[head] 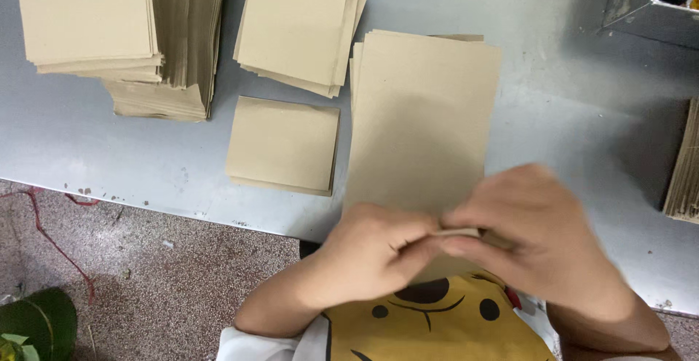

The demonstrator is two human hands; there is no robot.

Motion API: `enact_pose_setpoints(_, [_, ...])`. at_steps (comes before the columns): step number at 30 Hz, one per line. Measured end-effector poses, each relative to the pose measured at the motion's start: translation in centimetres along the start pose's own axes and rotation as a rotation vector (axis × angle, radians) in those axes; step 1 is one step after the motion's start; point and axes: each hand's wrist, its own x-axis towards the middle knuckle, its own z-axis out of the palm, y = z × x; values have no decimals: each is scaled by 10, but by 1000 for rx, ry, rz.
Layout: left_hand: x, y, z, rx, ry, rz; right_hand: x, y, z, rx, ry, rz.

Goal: The person takes kraft paper sheets from a stack on the workbench, folds each sheet in half by hand, presses the fold flat, and places the folded sheet onto a growing pile beside them, repeating this for sheet after sheet.

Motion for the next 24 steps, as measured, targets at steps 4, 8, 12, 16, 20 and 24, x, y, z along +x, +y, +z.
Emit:
enact_pose_setpoints(4, [-5, 11, -10, 146, -28, 61, -11, 12, 2, 193, 229, 68])
enact_pose_setpoints(8, [-13, 19, -34, 287, -54, 17, -24, 34, -2, 381, 427, 274])
enact_pose_setpoints(12, [-14, 29, -50, 399, 54, 73, -26, 44, 12, 394, 450, 6])
enact_pose_setpoints(16, [-24, 39, -55, 476, 173, 161, -21, 33, 15, 387, 330, -151])
enact_pose_setpoints(20, [-55, 34, -71, 676, 644, -54, -11, 15, 19, -7, 207, -66])
enact_pose_setpoints(24, [-67, -26, -109, 943, 656, 7, -1, 5, 45, -270, -59, -196])
